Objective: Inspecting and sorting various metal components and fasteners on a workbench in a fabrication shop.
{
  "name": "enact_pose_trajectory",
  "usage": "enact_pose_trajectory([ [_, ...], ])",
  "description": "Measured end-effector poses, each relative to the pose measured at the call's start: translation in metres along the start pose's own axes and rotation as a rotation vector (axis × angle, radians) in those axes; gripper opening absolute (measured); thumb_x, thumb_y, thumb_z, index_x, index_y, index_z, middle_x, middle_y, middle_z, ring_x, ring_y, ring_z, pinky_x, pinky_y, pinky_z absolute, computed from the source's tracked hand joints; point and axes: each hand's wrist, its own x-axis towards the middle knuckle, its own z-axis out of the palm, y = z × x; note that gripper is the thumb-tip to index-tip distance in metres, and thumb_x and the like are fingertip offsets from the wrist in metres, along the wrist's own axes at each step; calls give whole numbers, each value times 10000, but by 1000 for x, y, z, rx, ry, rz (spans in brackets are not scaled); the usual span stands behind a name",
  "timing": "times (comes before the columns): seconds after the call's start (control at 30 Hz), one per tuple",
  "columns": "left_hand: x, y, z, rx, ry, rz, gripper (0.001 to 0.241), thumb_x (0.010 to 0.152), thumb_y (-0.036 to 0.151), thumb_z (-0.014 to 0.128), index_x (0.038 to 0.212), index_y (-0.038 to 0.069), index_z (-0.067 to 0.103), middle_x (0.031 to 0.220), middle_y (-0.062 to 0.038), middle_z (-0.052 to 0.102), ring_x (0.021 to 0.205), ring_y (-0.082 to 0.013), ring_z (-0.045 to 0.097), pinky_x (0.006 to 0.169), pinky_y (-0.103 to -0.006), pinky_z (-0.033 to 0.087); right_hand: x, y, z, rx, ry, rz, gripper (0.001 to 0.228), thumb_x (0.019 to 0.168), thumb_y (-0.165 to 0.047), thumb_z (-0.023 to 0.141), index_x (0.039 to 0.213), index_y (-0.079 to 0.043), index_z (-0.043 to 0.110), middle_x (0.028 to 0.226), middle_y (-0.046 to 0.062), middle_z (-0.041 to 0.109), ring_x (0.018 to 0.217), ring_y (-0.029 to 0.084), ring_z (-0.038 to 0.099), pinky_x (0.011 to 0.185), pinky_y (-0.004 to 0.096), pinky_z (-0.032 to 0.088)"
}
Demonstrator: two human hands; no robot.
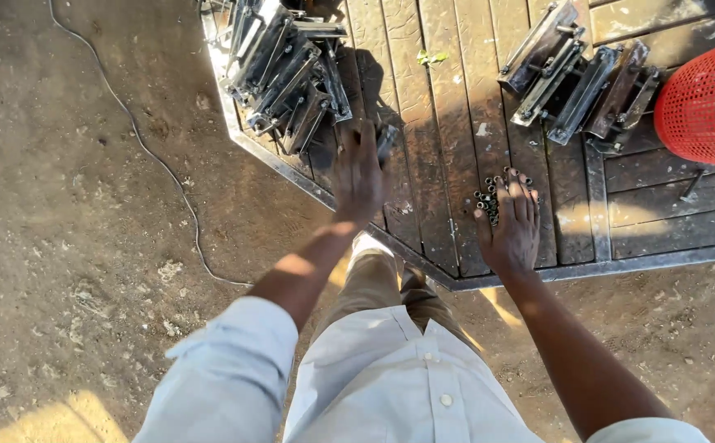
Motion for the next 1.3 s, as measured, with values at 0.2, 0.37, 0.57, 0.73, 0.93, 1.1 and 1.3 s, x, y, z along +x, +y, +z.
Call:
enact_pose_trajectory([
  [0.2, 44, -73, 28, 641, -463, 167, 679, 1017, 429, 702, 1573, 131, 452, 1717, -234, -15, 1581, -468, -37, 1272, -709, 46, -6, -28, -32, 80, 62, 10, 489, 1020, -318, 650, 1416, -40, 584, 1565, 192, 471, 1462, 395, 443, 1208, 537, 332],
  [0.37, 41, -70, 29, 743, -484, 207, 685, 1055, 442, 608, 1633, 180, 349, 1746, -170, -38, 1590, -431, -126, 1286, -709, -34, 17, -27, -44, 134, 131, 125, 511, 1017, -347, 660, 1449, -89, 572, 1576, 157, 463, 1447, 388, 445, 1179, 548, 345],
  [0.57, 15, -58, 32, 545, -447, 161, 701, 1026, 428, 610, 1621, 152, 364, 1746, -207, -32, 1597, -426, -105, 1266, -686, -21, 86, 37, -24, 47, 217, 374, 539, 974, -338, 715, 1419, -75, 563, 1458, 205, 506, 1324, 435, 508, 1074, 585, 392],
  [0.73, -16, -22, 25, 355, -497, 127, 671, 978, 435, 629, 1545, 109, 483, 1741, -221, 30, 1599, -428, -72, 1260, -664, -31, 155, 103, 0, -66, 16, 722, 806, 941, -563, 800, 1539, -186, 413, 1515, 269, 433, 1342, 455, 537, 1048, 577, 451],
  [0.93, -59, 10, 4, 67, -491, -4, 590, 942, 411, 682, 1430, 110, 543, 1696, -238, 183, 1593, -406, 106, 1270, -590, 58, 193, 123, -13, -217, -297, 899, 646, 843, -543, 866, 1249, -85, 660, 1411, 237, 467, 1128, 446, 671, 935, 509, 573],
  [1.1, -73, 11, -30, -206, -455, -116, 489, 931, 433, 695, 1311, 167, 539, 1578, -230, 301, 1357, -416, 528, 1181, -563, 348, 151, 122, -44, 469, 150, 943, 204, 871, -291, 737, 1010, -141, 738, 895, 95, 677, 836, 273, 699, 647, 434, 504],
  [1.3, -63, 0, -44, -421, -327, -185, 399, 929, 357, 732, 1234, 158, 570, 1335, -131, 528, 1079, -436, 685, 915, -561, 550, 130, -36, -158, 1528, 545, 1203, 227, 824, -53, 794, 928, -102, 599, 920, 70, 616, 798, 212, 727, 708, 319, 590],
])
